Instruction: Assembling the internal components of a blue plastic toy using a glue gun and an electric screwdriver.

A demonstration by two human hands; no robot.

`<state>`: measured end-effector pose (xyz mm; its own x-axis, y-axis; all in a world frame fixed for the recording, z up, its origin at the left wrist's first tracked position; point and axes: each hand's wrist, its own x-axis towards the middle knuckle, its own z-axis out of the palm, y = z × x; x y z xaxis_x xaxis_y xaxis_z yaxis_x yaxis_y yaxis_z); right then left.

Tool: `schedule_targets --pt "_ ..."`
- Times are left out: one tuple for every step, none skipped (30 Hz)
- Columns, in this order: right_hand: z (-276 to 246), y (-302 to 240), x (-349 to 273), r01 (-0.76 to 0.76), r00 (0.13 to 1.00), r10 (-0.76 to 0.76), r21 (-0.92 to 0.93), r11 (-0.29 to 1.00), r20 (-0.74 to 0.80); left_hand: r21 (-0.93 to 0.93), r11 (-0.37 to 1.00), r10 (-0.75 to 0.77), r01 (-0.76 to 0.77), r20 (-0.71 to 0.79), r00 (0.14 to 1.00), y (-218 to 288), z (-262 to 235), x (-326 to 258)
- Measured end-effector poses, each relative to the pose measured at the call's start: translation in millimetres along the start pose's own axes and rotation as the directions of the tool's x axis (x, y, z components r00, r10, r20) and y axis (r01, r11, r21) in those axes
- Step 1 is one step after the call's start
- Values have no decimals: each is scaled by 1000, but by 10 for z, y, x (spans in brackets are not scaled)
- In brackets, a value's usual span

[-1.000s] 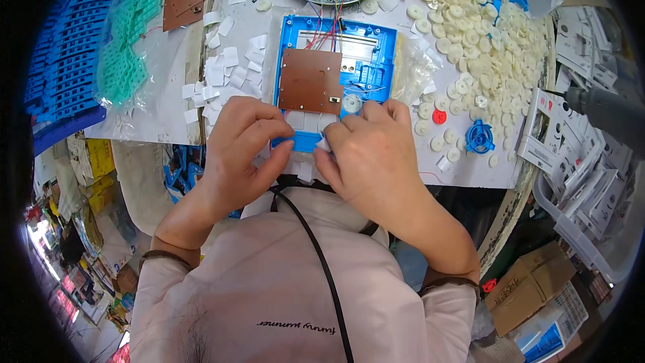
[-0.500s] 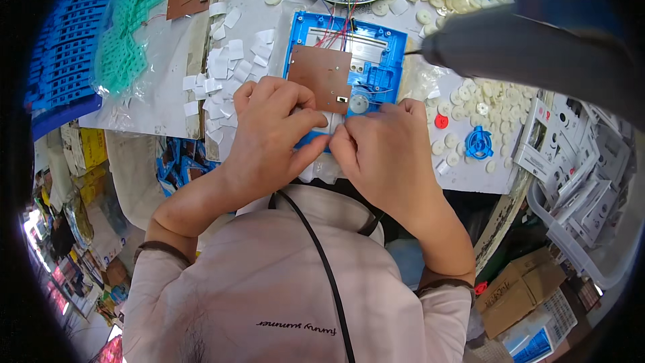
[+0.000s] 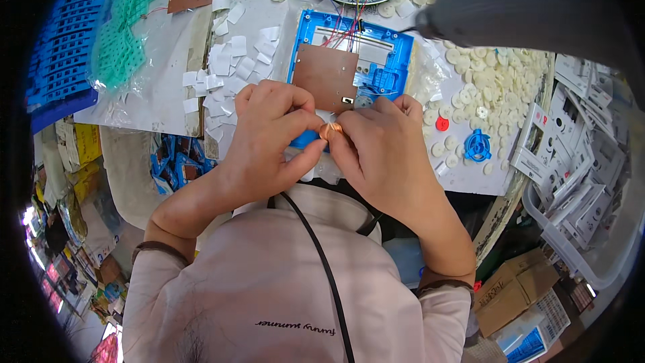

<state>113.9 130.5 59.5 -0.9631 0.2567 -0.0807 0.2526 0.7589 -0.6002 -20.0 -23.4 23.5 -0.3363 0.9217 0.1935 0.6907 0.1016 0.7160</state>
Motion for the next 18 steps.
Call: schedule_targets --pt "-15 1 -7 1 1000 -1 7 1000 4 9 1000 -2 2 4 1000 -2 -4 6" --pt "-30 3 -15 2 1000 -3 13 1000 7 17 1000 -4 4 8 1000 -2 -9 10" --pt "-43 8 -23 5 1000 -4 24 1000 -24 22 1000 -6 5 15 1000 0 -21 18" --pt "-56 15 -32 8 998 -6 35 999 -55 26 1000 -8 7 22 1000 3 -39 25" --pt "-68 17 -38 11 996 -8 46 999 -86 31 999 -11 10 29 1000 6 -55 33" --pt "-86 0 -52 2 994 3 47 999 -112 45 999 -20 19 29 999 10 -72 43" --pt "-110 -23 -70 -7 990 13 48 999 -138 58 998 -29 28 30 999 13 -87 54" --pt "-121 -34 -79 -16 986 23 49 999 -163 72 997 -39 37 30 999 14 -98 59" --pt "-87 -41 -72 -10 986 20 59 998 -165 71 997 -39 36 32 999 14 -98 59" --pt "-22 -62 -52 -4 986 16 70 998 -168 71 997 -38 36 34 999 14 -100 56" --pt "36 -65 -42 2 985 12 80 997 -170 71 997 -38 35 37 999 14 -103 52" --pt "92 -44 -47 5 987 11 102 995 -163 47 999 -28 26 60 998 22 -129 55" --pt "155 -15 -57 9 988 10 124 992 -155 23 1000 -18 17 84 996 37 -170 65" --pt "187 4 -59 12 989 10 146 989 -148 -1 1000 -8 8 107 994 39 -198 70" --pt "195 24 -53 40 988 -18 140 989 -155 -94 994 -48 63 147 988 22 -208 52" --pt "197 53 -48 68 986 -46 133 989 -161 -183 976 -85 120 190 978 -5 -212 36" --pt "203 69 -47 95 983 -73 126 987 -168 -268 946 -117 180 236 965 -24 -217 30" --pt "192 59 -45 71 987 -49 143 987 -150 -276 944 -109 178 249 962 -38 -219 44"
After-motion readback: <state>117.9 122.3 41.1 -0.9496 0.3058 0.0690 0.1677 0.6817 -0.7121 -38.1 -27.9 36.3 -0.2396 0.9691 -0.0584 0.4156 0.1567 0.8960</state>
